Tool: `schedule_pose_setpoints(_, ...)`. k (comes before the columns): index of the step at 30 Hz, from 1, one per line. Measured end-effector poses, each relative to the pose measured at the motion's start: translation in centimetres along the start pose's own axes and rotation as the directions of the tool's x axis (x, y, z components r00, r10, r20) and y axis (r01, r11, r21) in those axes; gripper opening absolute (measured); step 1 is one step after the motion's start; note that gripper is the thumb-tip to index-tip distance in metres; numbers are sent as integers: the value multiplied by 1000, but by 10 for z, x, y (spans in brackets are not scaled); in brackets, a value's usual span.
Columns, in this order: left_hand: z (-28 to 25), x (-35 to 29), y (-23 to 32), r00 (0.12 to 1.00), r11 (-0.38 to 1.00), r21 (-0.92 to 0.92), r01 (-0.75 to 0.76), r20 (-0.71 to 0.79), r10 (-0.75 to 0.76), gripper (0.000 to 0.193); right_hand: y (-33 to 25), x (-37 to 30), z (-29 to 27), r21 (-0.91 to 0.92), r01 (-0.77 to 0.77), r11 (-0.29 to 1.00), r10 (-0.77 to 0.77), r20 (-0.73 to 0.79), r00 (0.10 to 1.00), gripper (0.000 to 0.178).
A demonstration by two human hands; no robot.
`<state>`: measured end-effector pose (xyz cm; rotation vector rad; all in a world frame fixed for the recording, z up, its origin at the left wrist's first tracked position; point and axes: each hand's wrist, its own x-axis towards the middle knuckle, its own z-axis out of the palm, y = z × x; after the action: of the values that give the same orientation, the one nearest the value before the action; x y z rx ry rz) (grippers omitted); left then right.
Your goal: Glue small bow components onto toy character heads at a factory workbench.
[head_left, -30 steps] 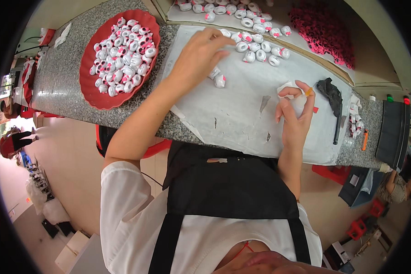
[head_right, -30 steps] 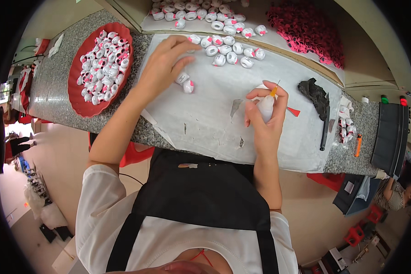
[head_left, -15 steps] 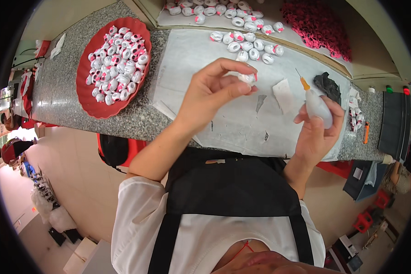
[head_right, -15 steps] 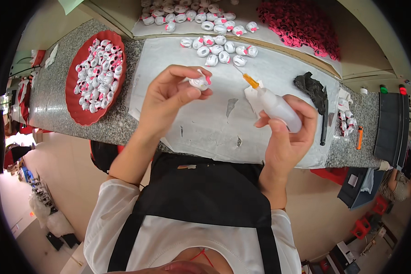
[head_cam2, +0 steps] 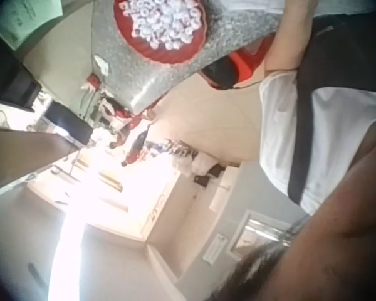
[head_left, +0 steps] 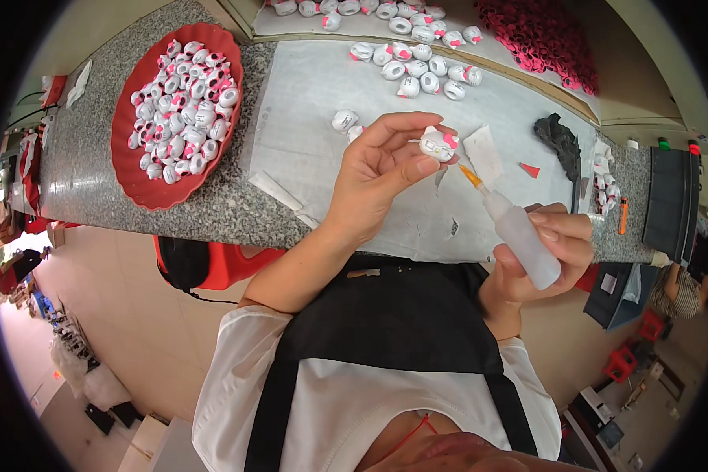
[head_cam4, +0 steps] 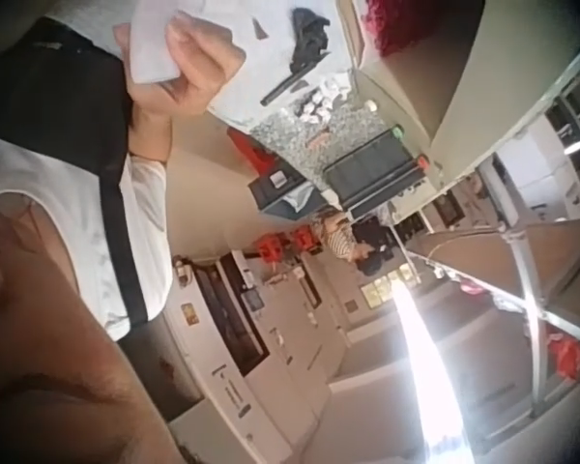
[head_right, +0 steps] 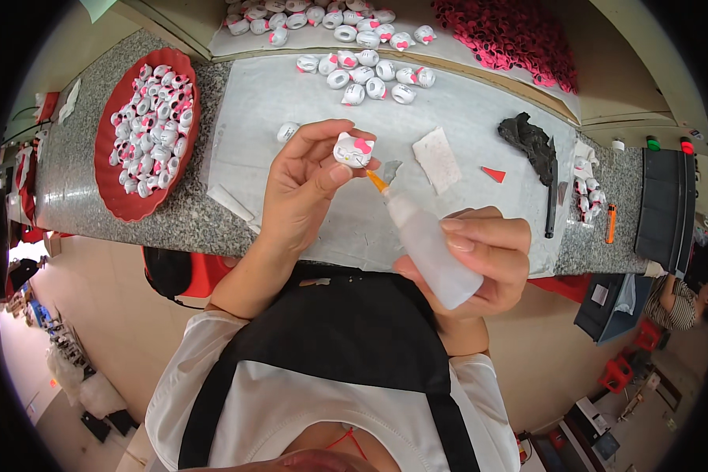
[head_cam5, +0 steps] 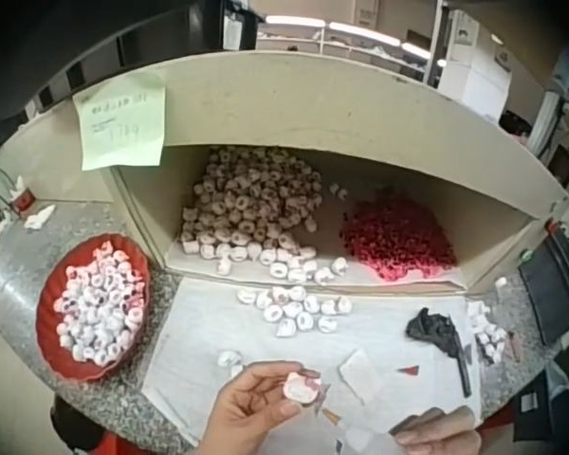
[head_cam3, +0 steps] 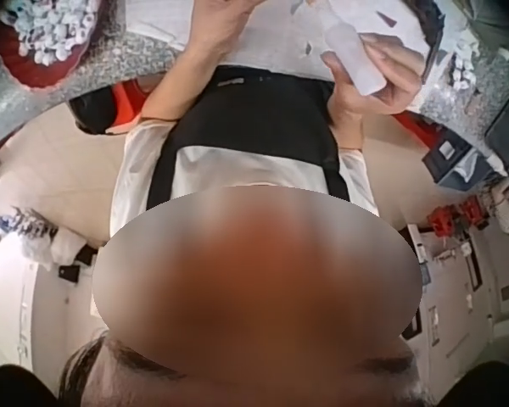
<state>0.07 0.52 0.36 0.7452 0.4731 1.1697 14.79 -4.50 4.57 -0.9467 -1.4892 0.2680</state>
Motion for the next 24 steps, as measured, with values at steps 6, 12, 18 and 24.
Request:
schedule_pose_setpoints(6,-1,-2,0,1000,1000,-7,-29,7,29,34,-1,-1,4,20,67,998,-67,18,998,41)
schedule_pose_setpoints(12,-2,-2,0,1000,1000,10,-9,25,8,33,-1,-3,5,20,63,998,-64,32,997,42)
schedule_pose_setpoints(18,-2,-2,0,1000,1000,8,-10,19,10,33,-2,-3,3,12,57,998,-58,53,997,41)
schedule_pose_setpoints(24,-1,-3,2,1000,1000,-7,-16,14,16,34,-2,-2,1,6,60,998,-60,35,998,41)
